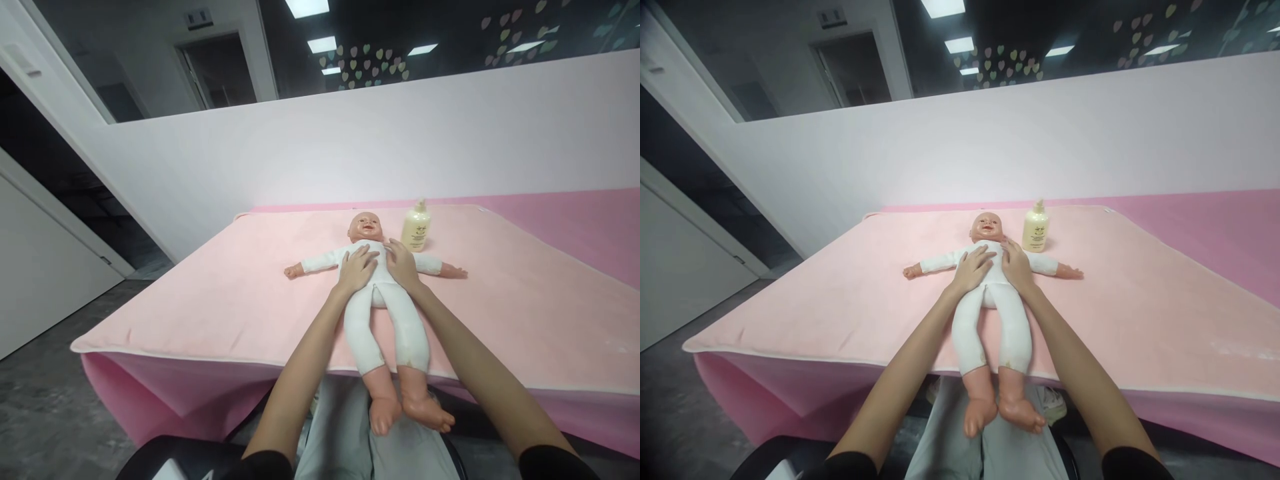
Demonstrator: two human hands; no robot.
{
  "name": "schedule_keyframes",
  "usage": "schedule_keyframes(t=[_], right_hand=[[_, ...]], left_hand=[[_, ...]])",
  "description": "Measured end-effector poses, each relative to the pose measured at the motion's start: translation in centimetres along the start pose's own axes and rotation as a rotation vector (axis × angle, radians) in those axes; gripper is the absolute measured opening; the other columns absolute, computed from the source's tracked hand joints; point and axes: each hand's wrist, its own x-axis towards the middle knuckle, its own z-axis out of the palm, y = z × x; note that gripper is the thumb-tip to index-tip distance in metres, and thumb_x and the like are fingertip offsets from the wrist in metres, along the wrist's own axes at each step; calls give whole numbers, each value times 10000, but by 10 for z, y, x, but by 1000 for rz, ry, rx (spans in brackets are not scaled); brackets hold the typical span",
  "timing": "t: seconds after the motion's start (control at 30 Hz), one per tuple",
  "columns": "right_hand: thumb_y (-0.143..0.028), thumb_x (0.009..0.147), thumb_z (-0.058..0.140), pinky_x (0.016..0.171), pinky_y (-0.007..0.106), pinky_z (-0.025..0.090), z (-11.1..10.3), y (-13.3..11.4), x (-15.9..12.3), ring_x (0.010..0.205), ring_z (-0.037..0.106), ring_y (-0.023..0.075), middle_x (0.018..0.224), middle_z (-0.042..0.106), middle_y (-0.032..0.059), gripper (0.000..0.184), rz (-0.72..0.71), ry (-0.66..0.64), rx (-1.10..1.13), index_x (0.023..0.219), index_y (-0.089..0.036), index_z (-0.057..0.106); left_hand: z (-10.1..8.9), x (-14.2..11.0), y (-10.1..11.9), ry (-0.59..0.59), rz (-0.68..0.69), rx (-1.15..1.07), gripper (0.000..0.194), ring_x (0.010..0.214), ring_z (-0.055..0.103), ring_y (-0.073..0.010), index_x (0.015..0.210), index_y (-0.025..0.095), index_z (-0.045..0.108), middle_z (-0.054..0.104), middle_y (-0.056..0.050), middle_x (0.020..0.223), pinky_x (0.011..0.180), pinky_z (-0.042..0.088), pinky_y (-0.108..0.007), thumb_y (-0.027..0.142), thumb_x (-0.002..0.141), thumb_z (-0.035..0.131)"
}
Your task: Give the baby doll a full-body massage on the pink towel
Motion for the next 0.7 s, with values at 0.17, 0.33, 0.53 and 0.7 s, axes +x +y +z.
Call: schedule_keyframes(t=[0.17, 0.33, 0.53, 0.7], right_hand=[[-254, 810, 445, 998, 368, 460, -7, -21, -4, 1073, 616, 209, 1107, 672, 86, 303, -179, -43, 176, 974, -168, 685], [-319, 782, 521, 1130, 467, 289, -8, -28, -5, 1109, 608, 230, 1014, 707, 35, 232, -223, -452, 253, 847, -218, 719], [-445, 893, 446, 1145, 581, -22, -7, -33, -3, 1412, 261, 249, 1446, 417, 20, 388, -104, -615, 31, 1192, -274, 626], [-484, 930, 391, 1130, 614, 29, -1, -32, -2, 1440, 171, 259, 1532, 255, 23, 472, 44, -535, -158, 1353, -298, 486]], left_hand=[[1, 4, -12, 114, -194, -47, 456, 1420, 283, -230, 1356, 258, 476, 334, -51, 1522, 1163, 165, -546, 376, 923, 390], [3, 8, -27, 236, -237, -212, 434, 1313, 455, -158, 1306, 193, 542, 520, -40, 1395, 1145, 309, -347, 222, 901, 387], [4, 7, -24, 294, -229, -261, 415, 1275, 499, -151, 1232, 179, 610, 577, -37, 1334, 1119, 346, -310, 175, 895, 367], [3, 6, -22, 302, -219, -266, 409, 1271, 503, -146, 1203, 192, 629, 588, -27, 1321, 1121, 347, -316, 155, 883, 377]])
